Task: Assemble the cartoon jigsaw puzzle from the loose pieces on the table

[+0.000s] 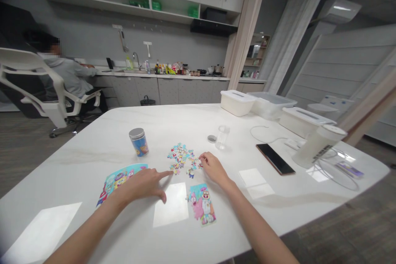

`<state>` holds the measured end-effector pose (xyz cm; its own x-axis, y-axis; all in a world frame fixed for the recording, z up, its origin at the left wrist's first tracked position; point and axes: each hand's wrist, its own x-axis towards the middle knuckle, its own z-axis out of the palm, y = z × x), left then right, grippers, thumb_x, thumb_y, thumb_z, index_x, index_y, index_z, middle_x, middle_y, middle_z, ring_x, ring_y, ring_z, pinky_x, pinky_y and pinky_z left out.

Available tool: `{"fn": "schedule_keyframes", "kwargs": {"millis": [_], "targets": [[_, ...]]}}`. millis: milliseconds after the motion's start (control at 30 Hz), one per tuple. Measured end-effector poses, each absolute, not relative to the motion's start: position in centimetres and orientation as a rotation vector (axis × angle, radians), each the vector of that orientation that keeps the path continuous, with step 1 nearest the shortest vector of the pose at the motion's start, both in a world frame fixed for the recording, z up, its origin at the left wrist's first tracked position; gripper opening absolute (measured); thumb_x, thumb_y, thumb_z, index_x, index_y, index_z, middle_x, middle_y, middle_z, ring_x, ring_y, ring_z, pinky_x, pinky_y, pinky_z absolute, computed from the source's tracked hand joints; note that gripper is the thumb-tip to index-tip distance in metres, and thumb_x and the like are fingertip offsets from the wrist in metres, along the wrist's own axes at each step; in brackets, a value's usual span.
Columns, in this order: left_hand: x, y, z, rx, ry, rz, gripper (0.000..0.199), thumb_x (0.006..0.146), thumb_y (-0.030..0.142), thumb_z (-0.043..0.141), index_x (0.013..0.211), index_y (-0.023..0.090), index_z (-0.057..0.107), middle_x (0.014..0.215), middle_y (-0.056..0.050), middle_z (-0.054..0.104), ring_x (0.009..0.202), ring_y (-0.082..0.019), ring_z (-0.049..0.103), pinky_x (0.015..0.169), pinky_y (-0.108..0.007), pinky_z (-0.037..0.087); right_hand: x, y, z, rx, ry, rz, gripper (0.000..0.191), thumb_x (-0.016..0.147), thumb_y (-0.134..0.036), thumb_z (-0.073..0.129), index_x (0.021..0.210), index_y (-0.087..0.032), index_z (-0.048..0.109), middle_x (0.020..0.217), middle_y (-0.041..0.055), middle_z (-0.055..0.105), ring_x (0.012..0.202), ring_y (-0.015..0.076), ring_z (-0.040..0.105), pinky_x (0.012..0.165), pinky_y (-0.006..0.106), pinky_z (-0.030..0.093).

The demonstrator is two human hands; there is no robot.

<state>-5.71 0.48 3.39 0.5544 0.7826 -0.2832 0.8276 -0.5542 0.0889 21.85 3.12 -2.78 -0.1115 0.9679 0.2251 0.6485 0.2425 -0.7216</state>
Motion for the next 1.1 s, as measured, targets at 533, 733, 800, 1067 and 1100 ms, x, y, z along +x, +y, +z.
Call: {"fn": "schedule_keyframes", "kwargs": {"millis": [533,733,800,1067,1100], "targets": [[-5.5,0.4,3.3,2.581,1.320,-0.292,0.077,0.072,0.062,0.072,0.140,0.035,0.051,0.091,-0.009,0.071,0.088,-0.031,0.068,0.078,-0.037,0.051,21.0,2.9,-2.4,-1.475,-1.831,0.569,0.022,0.087,-0.028,0.042,0.083,-0.021,0.062,0.088,0.0065,0.070,0.082,0.0213,0.064,0.079,0.035,0.047],[-5.7,0.3,2.9,2.621,1.312,-0.295,0.077,0.075,0.063,0.069,0.143,0.033,0.048,0.091,-0.012,0.072,0.088,-0.034,0.068,0.077,-0.040,0.051,21.4,2.0,-1.4,-1.550,-1.853,0.675,0.026,0.089,-0.032,0.038,0.087,-0.022,0.062,0.077,0.0028,0.071,0.072,0.0207,0.063,0.072,0.034,0.045],[-5.8,0.3,3.0,2.646,1.280,-0.296,0.076,0.077,0.063,0.067,0.144,0.033,0.047,0.092,-0.013,0.072,0.087,-0.035,0.068,0.076,-0.041,0.051,21.3,1.9,-1.3,-1.584,-1.871,0.692,0.026,0.089,-0.031,0.038,0.086,-0.022,0.063,0.078,0.0029,0.071,0.073,0.0209,0.064,0.072,0.034,0.045],[-5.8,-0.1,3.2,2.740,1.217,-0.325,0.076,0.083,0.060,0.057,0.149,0.027,0.038,0.089,-0.015,0.071,0.084,-0.036,0.068,0.072,-0.043,0.050,21.0,2.2,-2.0,-1.588,-1.932,0.571,0.028,0.090,-0.026,0.041,0.087,-0.019,0.068,0.095,0.0089,0.072,0.092,0.0245,0.064,0.086,0.038,0.046],[-5.8,-0.1,3.1,2.750,1.224,-0.329,0.077,0.083,0.061,0.057,0.149,0.027,0.037,0.088,-0.015,0.071,0.084,-0.036,0.068,0.071,-0.043,0.050,21.0,2.2,-2.1,-1.587,-1.925,0.570,0.028,0.091,-0.026,0.042,0.090,-0.018,0.069,0.097,0.0093,0.072,0.095,0.0246,0.064,0.088,0.038,0.045]]}}
